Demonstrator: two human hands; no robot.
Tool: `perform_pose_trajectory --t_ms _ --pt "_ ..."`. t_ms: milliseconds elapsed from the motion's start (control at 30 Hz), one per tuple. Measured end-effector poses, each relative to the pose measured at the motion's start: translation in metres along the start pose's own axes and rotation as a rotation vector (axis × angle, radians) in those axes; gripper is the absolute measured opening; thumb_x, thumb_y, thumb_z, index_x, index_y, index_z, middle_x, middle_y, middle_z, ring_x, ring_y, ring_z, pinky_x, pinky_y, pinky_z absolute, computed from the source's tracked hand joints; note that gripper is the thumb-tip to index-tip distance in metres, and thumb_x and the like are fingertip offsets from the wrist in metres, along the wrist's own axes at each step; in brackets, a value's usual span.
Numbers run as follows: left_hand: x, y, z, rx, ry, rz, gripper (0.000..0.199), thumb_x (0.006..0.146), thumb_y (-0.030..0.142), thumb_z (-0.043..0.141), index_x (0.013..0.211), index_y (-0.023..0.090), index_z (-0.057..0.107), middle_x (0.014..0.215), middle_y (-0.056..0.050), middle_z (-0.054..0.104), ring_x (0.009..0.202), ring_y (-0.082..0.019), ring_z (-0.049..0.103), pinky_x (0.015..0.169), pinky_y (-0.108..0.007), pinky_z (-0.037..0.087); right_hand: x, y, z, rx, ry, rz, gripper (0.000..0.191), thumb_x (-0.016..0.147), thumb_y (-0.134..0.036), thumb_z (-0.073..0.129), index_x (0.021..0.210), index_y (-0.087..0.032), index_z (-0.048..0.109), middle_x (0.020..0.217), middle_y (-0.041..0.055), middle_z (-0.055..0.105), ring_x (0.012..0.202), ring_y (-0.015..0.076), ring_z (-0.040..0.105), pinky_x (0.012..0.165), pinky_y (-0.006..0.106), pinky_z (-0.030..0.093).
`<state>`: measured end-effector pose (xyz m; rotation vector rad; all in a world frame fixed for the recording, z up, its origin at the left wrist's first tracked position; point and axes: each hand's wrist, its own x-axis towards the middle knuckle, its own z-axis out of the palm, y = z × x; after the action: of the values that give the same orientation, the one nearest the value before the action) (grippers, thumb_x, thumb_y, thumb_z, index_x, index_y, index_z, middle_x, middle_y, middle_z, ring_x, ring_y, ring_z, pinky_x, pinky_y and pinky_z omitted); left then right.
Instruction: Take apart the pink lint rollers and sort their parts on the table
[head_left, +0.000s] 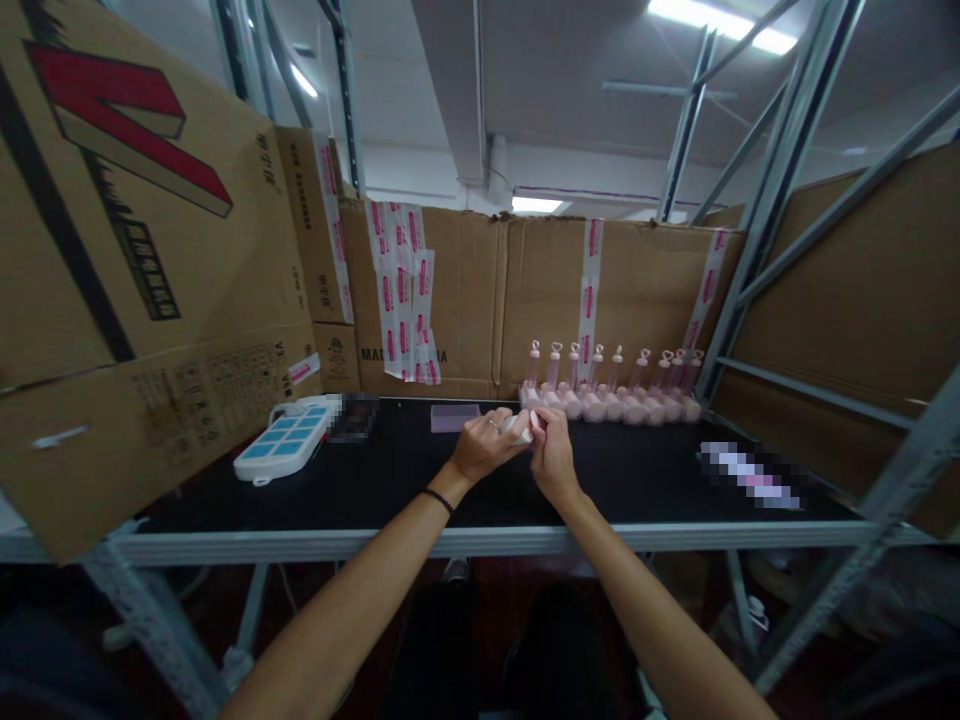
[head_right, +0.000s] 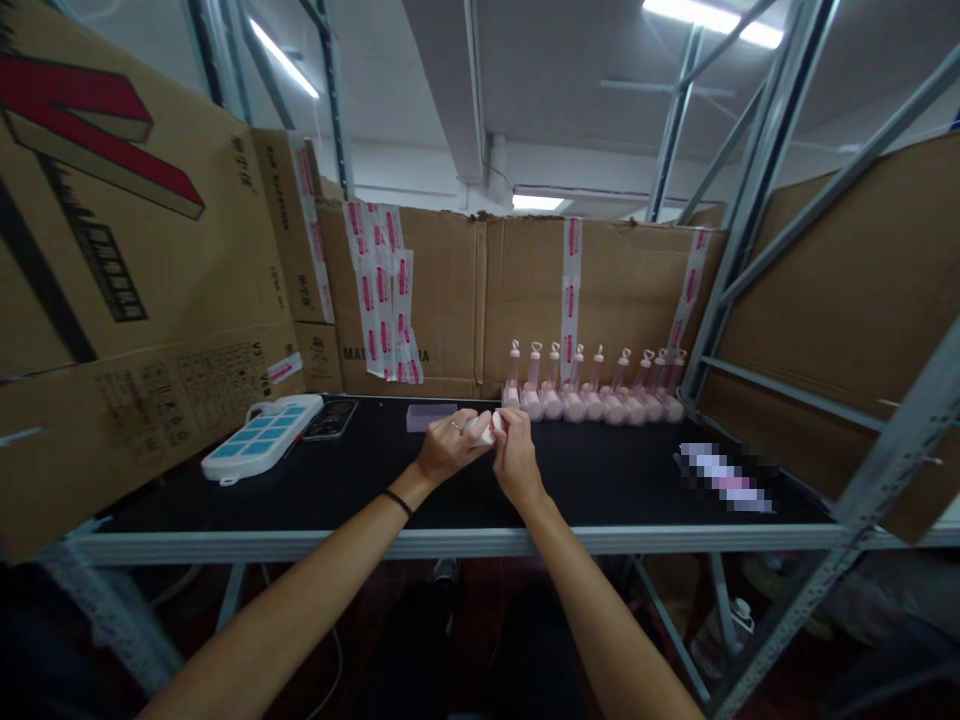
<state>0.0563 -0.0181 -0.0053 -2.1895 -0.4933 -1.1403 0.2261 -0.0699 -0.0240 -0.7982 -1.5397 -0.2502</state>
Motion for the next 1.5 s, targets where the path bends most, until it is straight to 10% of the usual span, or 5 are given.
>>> perform_pose_trajectory --t_ms 467,733,1100,1333,1500 --pt "0.000 0.000 -0.001 -0.172 -0.005 -0.114 0.031 0.093 0.043 0.067 0.119 0.026 0.069 0.107 -0.013 0.073 0.093 -0.025 0.072 0.079 -0.032 0.056 0.004 -0.005 -0.003 0.067 -0.020 0.070 0.028 0.106 -0.031 0.036 0.124 -0.019 0.053 0.116 0.0120 0.059 0.112 0.0240 0.057 0.100 0.044 0.049" --pt "0.005 0.002 0.006 -0.352 0.157 -0.509 0.050 0.091 0.046 0.069 0.132 0.021 0.056 0.122 -0.014 0.070 0.110 -0.028 0.070 0.092 -0.035 0.054 0.005 -0.003 -0.002 0.052 -0.160 0.160 0.042 0.107 -0.036 0.031 0.143 -0.019 0.045 0.139 0.0149 0.057 0.129 0.0227 0.056 0.110 0.040 0.046" --pt "0.012 -0.004 0.014 -0.686 0.256 -0.903 0.035 0.084 0.037 0.073 0.113 0.023 0.060 0.108 -0.005 0.069 0.099 -0.022 0.067 0.090 -0.033 0.053 0.008 -0.016 -0.001 -0.294 -0.475 0.323 0.059 0.106 -0.043 0.033 0.160 -0.020 0.025 0.132 0.0159 0.068 0.106 0.0323 0.073 0.090 0.043 0.054" --pt "0.008 -0.007 0.012 -1.015 0.211 -1.105 0.043 0.089 0.056 0.062 0.119 0.026 0.052 0.073 0.004 0.060 0.045 -0.013 0.058 0.044 -0.025 0.051 0.012 -0.014 -0.002 -0.496 -0.532 0.404 0.053 0.108 -0.044 0.027 0.153 -0.017 0.035 0.112 0.0148 0.076 0.095 0.0288 0.075 0.084 0.038 0.053" --pt "0.007 -0.011 0.010 -1.224 0.180 -1.189 0.047 0.090 0.064 0.054 0.119 0.027 0.048 0.068 0.006 0.057 0.042 -0.012 0.058 0.038 -0.022 0.049 0.010 -0.001 0.002 -0.560 -0.556 0.443 0.048 0.107 -0.048 0.030 0.119 -0.016 0.063 0.094 0.0175 0.077 0.090 0.0296 0.075 0.082 0.039 0.053"
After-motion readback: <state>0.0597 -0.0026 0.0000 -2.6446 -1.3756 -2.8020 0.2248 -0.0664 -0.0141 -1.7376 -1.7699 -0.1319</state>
